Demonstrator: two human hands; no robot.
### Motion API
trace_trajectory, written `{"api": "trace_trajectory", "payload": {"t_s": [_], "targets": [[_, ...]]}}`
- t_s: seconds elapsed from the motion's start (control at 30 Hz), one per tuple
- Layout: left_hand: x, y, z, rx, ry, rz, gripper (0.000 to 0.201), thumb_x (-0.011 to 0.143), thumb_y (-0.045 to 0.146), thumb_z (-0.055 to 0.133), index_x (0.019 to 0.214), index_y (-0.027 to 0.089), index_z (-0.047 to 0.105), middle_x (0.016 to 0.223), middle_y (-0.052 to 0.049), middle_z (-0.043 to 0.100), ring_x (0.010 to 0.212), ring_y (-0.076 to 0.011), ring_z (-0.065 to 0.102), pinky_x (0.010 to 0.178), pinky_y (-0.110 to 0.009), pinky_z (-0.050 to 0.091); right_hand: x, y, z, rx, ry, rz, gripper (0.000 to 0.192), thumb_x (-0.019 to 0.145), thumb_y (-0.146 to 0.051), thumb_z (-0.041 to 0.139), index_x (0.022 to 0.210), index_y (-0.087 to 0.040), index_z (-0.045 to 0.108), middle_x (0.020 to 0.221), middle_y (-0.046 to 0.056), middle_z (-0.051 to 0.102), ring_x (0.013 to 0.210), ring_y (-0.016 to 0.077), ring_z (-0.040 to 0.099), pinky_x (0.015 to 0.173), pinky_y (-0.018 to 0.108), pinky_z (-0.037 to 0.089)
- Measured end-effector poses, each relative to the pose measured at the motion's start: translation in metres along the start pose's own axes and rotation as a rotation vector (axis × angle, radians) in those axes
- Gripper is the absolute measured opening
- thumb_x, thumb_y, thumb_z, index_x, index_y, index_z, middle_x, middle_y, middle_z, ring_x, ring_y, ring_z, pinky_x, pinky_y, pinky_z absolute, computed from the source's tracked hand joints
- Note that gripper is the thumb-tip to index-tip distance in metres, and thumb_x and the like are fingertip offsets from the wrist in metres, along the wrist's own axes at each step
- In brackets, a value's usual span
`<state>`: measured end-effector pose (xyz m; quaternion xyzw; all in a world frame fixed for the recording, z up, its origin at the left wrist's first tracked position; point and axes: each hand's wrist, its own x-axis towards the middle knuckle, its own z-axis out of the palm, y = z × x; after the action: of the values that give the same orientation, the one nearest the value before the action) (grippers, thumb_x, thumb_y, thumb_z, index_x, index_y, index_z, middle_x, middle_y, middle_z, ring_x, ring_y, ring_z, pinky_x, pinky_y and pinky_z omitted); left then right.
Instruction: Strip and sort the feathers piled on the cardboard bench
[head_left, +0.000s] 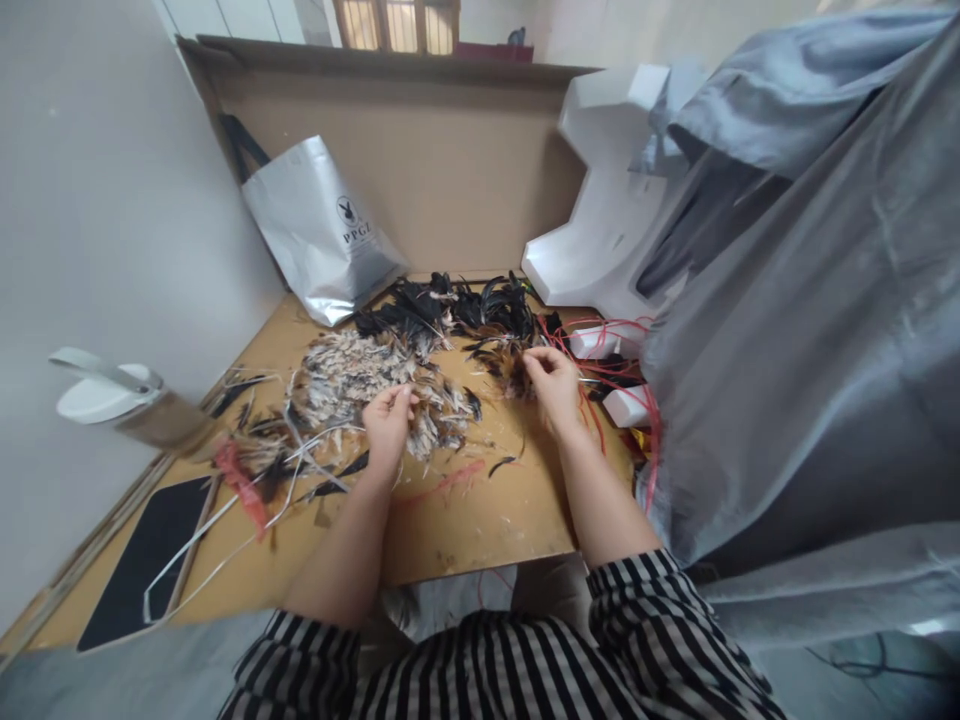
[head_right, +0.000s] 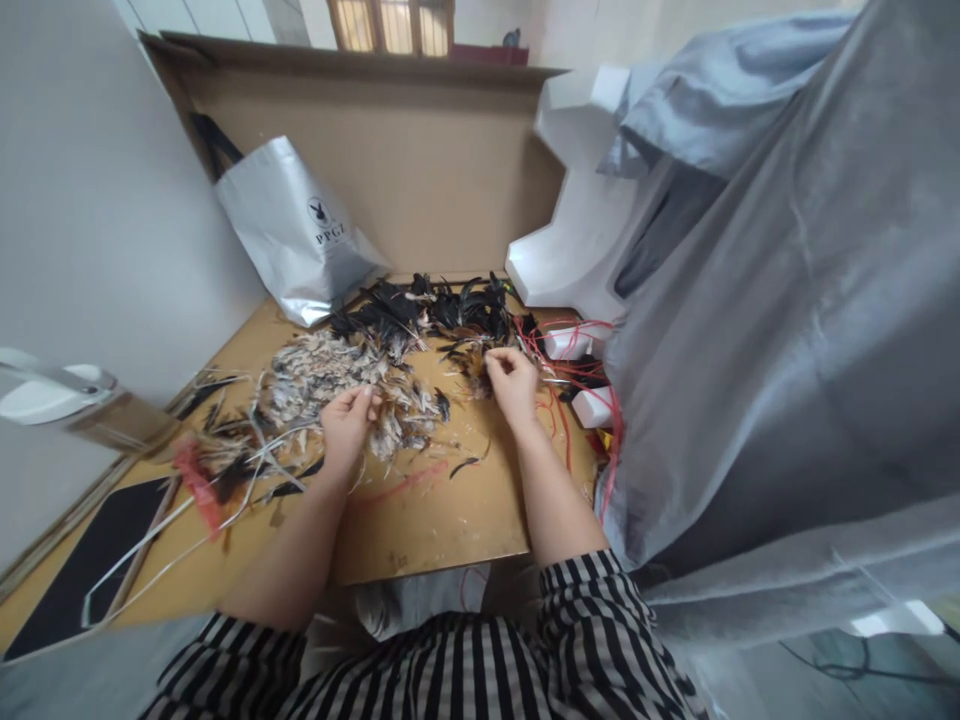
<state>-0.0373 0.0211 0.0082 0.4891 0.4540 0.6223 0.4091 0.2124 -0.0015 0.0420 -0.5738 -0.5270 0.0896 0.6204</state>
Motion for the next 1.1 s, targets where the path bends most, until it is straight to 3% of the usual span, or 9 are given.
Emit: {"api": "trace_trajectory", "payload": {"t_s": [0.17,0.23,0.43,0.7,0.8,0.93,1.1], "targets": [[0.002,-0.002,-0.004,-0.005,-0.012,0.029,0.027,0.074,0.038,0.055,0.075,0.013,0.063,0.056,0.000,0.056,0.040,-0.0046,0.037,0.039,-0.018,0.027,-0.011,-0.027,0.029,-0.120,-0.564,-0.023,0.015,0.069,-0.030,0.057,0.071,-0.017,0.065,0.066,0.000,0.063,0.059,0.0112,0.053,0.057,0.022,0.038],[0.002,-0.002,-0.004,-0.004,-0.014,0.034,0.027,0.074,0.039,0.054,0.076,0.013,0.063,0.056,0.000,0.056,0.040,-0.0047,0.036,0.040,-0.018,0.027,-0.012,-0.031,0.041,-0.179,-0.670,-0.017,0.014,0.068,-0.029,0.058,0.067,-0.017,0.065,0.064,-0.001,0.063,0.058,0.0107,0.053,0.056,0.021,0.036],[0.000,-0.001,-0.003,0.006,-0.016,0.018,0.028,0.075,0.040,0.053,0.073,0.013,0.062,0.057,0.000,0.056,0.040,-0.0050,0.037,0.040,-0.018,0.028,-0.019,-0.025,0.065,-0.316,-0.573,0.083,0.016,0.069,-0.028,0.055,0.065,-0.016,0.065,0.062,0.001,0.063,0.058,0.0119,0.053,0.054,0.021,0.034],[-0.003,-0.002,0.001,0.026,-0.116,-0.033,0.029,0.073,0.041,0.056,0.073,0.013,0.063,0.055,0.000,0.055,0.039,-0.0047,0.037,0.039,-0.019,0.028,-0.038,-0.012,0.080,-0.493,-0.598,0.145,0.023,0.068,-0.041,0.057,0.065,-0.020,0.066,0.061,0.002,0.062,0.057,0.0135,0.053,0.053,0.023,0.033],[-0.005,-0.001,0.003,0.048,-0.165,-0.065,0.029,0.072,0.041,0.057,0.072,0.013,0.063,0.055,0.000,0.055,0.039,-0.0045,0.036,0.039,-0.018,0.026,-0.039,-0.010,0.082,-0.538,-0.603,0.138,0.017,0.065,-0.034,0.058,0.063,-0.019,0.065,0.058,0.002,0.061,0.057,0.0137,0.052,0.053,0.023,0.033],[-0.006,0.001,0.004,0.051,-0.198,-0.091,0.028,0.070,0.041,0.059,0.072,0.013,0.063,0.056,0.000,0.056,0.039,-0.0040,0.037,0.038,-0.018,0.026,-0.038,-0.003,0.080,-0.338,-0.603,0.214,0.012,0.063,-0.025,0.055,0.061,-0.017,0.063,0.058,0.001,0.060,0.054,0.0113,0.050,0.051,0.021,0.033],[-0.006,0.003,0.006,0.040,-0.191,-0.137,0.026,0.068,0.038,0.061,0.071,0.013,0.062,0.053,0.000,0.057,0.037,-0.0039,0.036,0.038,-0.018,0.027,-0.035,-0.004,0.077,0.108,-0.568,0.478,0.011,0.057,-0.023,0.057,0.064,-0.014,0.060,0.049,-0.003,0.054,0.042,0.0070,0.040,0.043,0.020,0.030]]}}
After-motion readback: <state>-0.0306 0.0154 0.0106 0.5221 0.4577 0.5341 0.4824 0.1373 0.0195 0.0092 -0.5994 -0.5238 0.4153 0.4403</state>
